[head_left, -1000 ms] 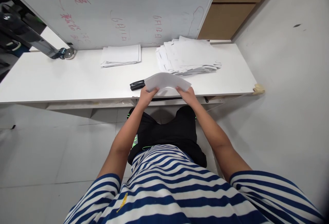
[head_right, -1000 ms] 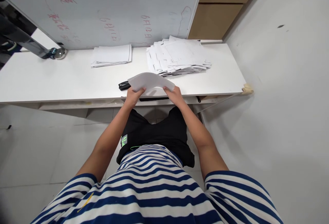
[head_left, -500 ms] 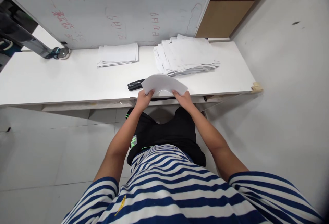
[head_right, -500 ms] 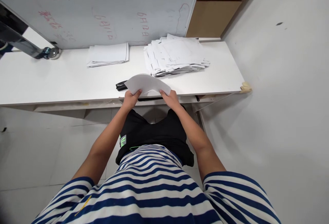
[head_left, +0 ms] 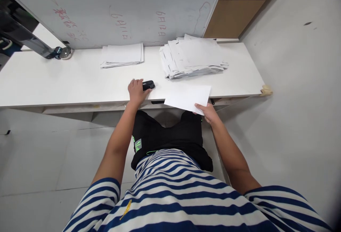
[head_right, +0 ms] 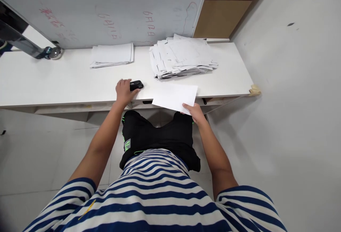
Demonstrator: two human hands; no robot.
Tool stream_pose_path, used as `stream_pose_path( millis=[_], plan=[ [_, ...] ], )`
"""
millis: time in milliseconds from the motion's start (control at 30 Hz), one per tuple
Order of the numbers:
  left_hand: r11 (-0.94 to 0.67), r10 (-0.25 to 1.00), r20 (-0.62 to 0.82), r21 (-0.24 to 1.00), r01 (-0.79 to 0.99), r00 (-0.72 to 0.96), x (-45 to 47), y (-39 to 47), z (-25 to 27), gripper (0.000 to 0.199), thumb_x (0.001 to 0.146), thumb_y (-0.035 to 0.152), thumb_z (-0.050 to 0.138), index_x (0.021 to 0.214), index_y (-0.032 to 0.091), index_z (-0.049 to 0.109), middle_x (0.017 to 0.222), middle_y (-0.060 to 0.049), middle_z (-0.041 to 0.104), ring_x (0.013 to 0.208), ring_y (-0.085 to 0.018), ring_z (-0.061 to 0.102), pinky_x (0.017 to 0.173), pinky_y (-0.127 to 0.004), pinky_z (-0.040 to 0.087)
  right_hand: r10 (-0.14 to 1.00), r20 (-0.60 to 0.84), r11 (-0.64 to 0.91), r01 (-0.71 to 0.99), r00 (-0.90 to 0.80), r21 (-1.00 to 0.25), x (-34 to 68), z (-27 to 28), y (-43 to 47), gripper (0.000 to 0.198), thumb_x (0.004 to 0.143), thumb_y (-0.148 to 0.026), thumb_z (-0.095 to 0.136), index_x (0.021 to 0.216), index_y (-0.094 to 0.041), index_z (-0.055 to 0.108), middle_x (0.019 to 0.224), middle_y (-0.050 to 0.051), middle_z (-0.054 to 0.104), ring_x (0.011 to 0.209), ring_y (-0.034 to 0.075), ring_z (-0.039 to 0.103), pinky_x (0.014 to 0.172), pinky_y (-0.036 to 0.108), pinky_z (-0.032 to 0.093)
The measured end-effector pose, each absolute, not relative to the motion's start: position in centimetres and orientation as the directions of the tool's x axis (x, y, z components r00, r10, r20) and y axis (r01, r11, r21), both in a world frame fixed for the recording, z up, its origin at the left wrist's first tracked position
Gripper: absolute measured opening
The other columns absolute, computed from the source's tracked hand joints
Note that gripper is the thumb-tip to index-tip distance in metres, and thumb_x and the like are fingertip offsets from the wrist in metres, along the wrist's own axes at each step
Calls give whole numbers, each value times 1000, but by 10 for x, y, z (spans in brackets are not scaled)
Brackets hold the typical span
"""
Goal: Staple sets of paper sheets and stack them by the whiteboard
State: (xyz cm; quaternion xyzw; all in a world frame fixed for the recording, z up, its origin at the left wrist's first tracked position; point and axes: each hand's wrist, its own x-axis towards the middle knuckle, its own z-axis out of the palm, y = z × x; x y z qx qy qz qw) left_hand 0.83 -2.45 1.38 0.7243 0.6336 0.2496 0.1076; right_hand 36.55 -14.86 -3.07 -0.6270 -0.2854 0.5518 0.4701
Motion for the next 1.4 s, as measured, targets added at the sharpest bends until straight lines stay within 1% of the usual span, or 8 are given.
stream_pose_path(
  millis=[100, 233, 333, 533, 700, 900, 1100, 1400],
  plan=[
    [-126, 987, 144, 406, 905, 73, 5, -18, 9, 42, 87, 42, 69, 123, 22, 59, 129, -17, 60, 127, -41, 50, 105, -54, 43, 877, -427, -388, -199, 219, -900, 363, -27, -154, 34, 62, -34, 91, 84, -15, 75, 83, 7, 79, 58, 19, 68, 57, 35, 63],
    [-153, 986, 130, 427, 891, 106, 2, -18, 9, 32, 89, 40, 67, 116, 25, 57, 122, -14, 59, 119, -37, 51, 100, -52, 45, 876, -445, -407, -210, 189, -889, 355, -18, -156, 33, 63, -33, 91, 85, -15, 75, 87, 8, 79, 61, 19, 69, 59, 35, 63],
    [-175, 984, 120, 471, 865, 134, -1, -19, 11, 29, 89, 38, 67, 112, 25, 56, 116, -12, 59, 116, -35, 52, 97, -51, 46, 885, -443, -412, -201, 144, -889, 347, -12, -154, 35, 64, -36, 92, 87, -14, 76, 91, 9, 80, 67, 21, 72, 67, 37, 65],
    [-192, 981, 129, 536, 822, 145, -7, -20, 10, 28, 88, 34, 69, 111, 25, 55, 114, -10, 59, 113, -30, 52, 98, -47, 46, 910, -409, -394, -175, 63, -902, 332, -6, -144, 42, 64, -40, 92, 95, -14, 78, 106, 12, 80, 91, 29, 77, 84, 42, 65],
    [-195, 981, 128, 566, 801, 148, -8, -21, 10, 29, 86, 31, 72, 109, 24, 56, 113, -9, 59, 113, -29, 53, 100, -48, 45, 914, -405, -399, -123, 28, -909, 320, -9, -135, 46, 64, -40, 91, 100, -14, 78, 111, 12, 79, 101, 29, 76, 95, 42, 61],
    [-193, 981, 122, 582, 790, 150, -8, -22, 12, 28, 84, 32, 72, 107, 25, 59, 114, -11, 61, 112, -32, 54, 97, -51, 48, 901, -432, -433, -115, -35, -894, 306, -12, -130, 42, 64, -40, 91, 95, -15, 78, 101, 11, 81, 92, 27, 77, 90, 41, 62],
    [-218, 976, 132, 583, 782, 174, -10, -22, 11, 29, 85, 35, 71, 110, 26, 60, 117, -13, 62, 115, -32, 55, 97, -51, 48, 893, -444, -449, -105, -71, -887, 297, -18, -125, 38, 67, -39, 90, 94, -16, 77, 100, 11, 81, 83, 26, 77, 81, 40, 63],
    [-265, 962, 94, 544, 796, 256, -15, -21, 13, 37, 84, 45, 69, 113, 23, 64, 118, -16, 64, 115, -35, 57, 97, -51, 47, 896, -432, -441, -85, -102, -894, 290, -24, -119, 39, 69, -39, 88, 100, -16, 78, 108, 11, 80, 90, 26, 77, 86, 39, 62]
  ],
)
